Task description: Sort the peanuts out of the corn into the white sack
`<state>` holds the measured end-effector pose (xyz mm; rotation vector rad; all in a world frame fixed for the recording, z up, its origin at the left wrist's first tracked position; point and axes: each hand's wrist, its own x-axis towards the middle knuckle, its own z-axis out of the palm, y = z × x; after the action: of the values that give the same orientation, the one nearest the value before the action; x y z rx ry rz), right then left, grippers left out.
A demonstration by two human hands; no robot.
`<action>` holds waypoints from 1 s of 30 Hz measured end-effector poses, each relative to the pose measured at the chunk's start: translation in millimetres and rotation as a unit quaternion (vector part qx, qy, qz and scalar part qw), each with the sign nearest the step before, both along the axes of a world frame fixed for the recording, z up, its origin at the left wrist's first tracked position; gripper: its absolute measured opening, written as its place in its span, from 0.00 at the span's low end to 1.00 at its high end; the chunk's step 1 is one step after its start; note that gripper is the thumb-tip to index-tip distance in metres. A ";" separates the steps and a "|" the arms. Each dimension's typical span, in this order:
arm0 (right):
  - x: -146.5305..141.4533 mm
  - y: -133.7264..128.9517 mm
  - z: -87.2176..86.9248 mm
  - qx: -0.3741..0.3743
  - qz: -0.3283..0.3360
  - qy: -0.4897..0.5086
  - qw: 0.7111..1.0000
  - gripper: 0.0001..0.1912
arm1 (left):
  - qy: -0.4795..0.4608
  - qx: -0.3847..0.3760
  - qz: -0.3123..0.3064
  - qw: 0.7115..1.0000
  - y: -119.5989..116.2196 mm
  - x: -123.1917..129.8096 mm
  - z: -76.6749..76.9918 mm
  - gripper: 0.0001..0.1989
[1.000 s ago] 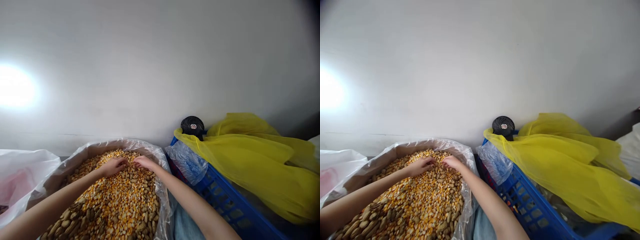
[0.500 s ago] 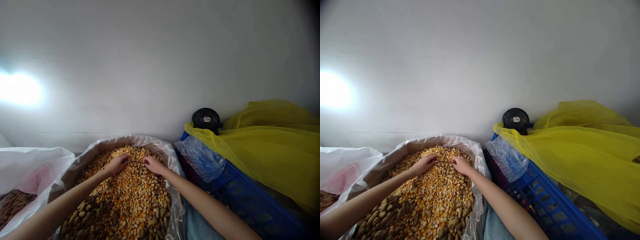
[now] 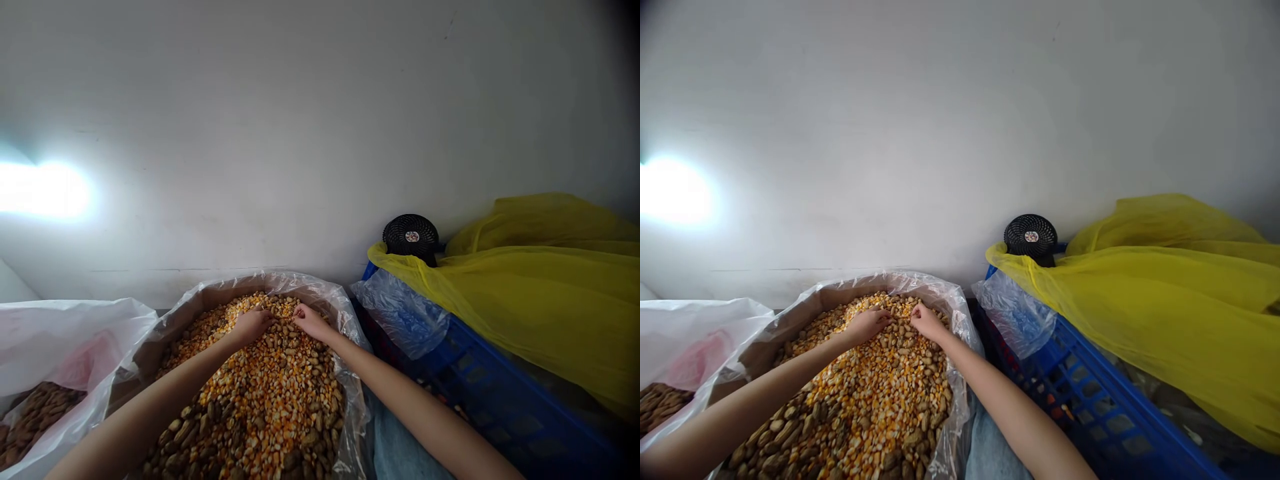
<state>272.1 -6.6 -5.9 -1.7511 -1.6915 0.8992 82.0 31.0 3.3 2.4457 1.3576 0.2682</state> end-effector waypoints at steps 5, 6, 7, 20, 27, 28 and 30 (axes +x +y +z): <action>5.4 1.0 10.9 -0.034 -0.024 0.045 0.998 0.17 | -0.183 -0.074 0.061 0.978 5.8 2.5 3.7 0.16; 5.5 0.6 10.7 -0.039 -0.024 0.044 0.998 0.19 | -0.224 -0.094 0.070 0.968 8.2 1.6 5.4 0.15; 5.1 0.1 9.7 -0.042 -0.024 0.040 0.998 0.19 | -0.256 -0.114 0.072 0.957 10.6 0.2 7.4 0.15; 0.0 1.6 -9.0 -0.058 0.016 -0.015 0.998 0.06 | -0.300 -0.173 0.033 0.937 19.0 -28.1 25.6 0.15; -0.1 -0.7 -6.7 -0.088 -0.015 0.103 0.991 0.09 | -0.093 -0.079 -0.009 0.992 15.8 -36.8 11.9 0.10; -0.3 -1.3 -5.0 -0.096 -0.023 0.133 0.986 0.09 | -0.081 -0.078 -0.014 0.994 14.9 -36.3 11.3 0.10; -0.2 -1.6 0.6 -0.102 -0.040 0.203 0.973 0.09 | -0.068 -0.077 -0.018 0.995 14.0 -35.5 11.3 0.09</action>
<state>271.8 -8.2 -5.3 -1.6097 -1.2921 1.3285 46.5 45.0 14.6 2.2788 1.2290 0.3051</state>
